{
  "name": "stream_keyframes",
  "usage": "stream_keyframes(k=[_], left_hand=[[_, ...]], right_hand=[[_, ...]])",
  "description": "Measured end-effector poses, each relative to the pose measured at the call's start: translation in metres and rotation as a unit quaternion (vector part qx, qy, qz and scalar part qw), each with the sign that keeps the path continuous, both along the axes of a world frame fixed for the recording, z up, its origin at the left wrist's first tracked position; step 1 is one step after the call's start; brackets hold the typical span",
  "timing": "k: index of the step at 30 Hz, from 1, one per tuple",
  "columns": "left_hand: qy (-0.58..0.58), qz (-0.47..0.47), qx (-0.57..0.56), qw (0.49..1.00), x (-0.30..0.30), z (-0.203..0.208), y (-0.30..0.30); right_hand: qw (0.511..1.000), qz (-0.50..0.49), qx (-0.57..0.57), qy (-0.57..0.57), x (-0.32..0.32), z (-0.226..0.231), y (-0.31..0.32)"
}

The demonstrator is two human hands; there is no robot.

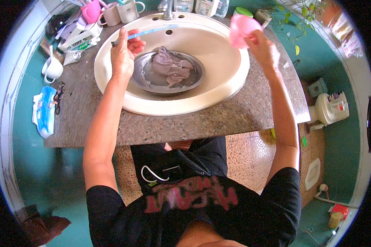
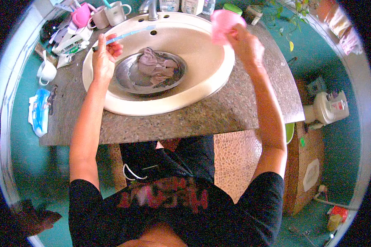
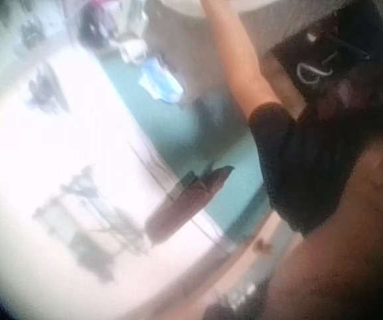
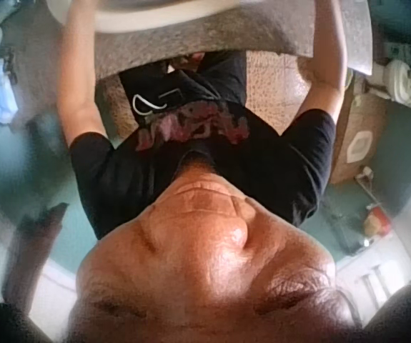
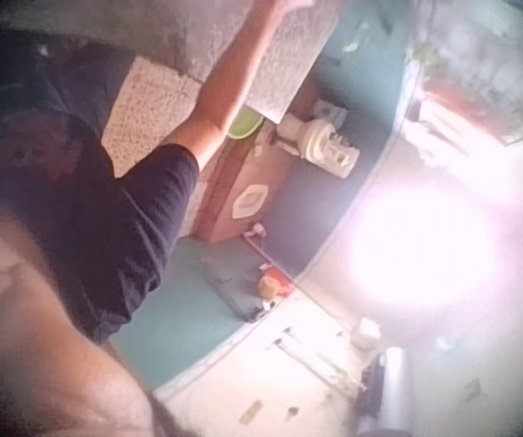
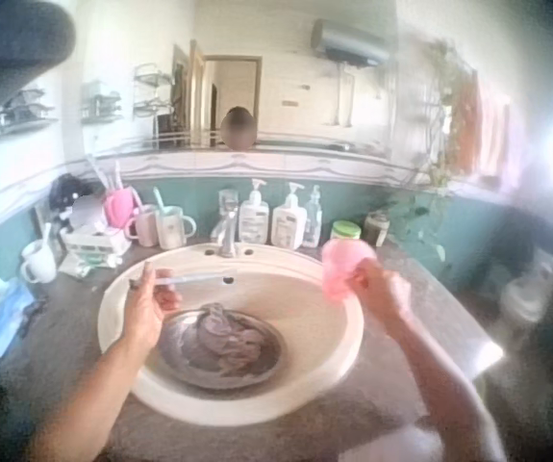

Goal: The person washes a pink cup in a sink with a cloth. They then use the cloth to wipe a green-lidded container, the mirror, and the bathroom countertop.

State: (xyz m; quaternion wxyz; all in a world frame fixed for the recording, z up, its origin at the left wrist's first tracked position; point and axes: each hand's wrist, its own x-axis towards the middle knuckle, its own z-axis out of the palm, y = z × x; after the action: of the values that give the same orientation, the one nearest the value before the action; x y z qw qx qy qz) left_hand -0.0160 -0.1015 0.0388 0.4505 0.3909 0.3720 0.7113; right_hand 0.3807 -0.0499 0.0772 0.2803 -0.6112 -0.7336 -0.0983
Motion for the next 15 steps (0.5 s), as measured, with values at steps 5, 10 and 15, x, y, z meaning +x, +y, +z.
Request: stream_keyframes(k=[5,10,15], left_hand=[[-0.042,0.003,-0.024,0.999,-0.007,-0.012,0.008],[-0.068,-0.017,-0.011,0.998,-0.007,-0.014,0.007],[-0.087,-0.048,-0.002,0.995,-0.003,-0.013,0.006]], right_hand=[[0.990,-0.046,-0.079,0.109,0.067,-0.006,0.016],[0.978,-0.045,-0.142,0.149,0.083,-0.017,0.011],[0.999,-0.005,0.034,0.036,0.027,0.015,-0.023]])
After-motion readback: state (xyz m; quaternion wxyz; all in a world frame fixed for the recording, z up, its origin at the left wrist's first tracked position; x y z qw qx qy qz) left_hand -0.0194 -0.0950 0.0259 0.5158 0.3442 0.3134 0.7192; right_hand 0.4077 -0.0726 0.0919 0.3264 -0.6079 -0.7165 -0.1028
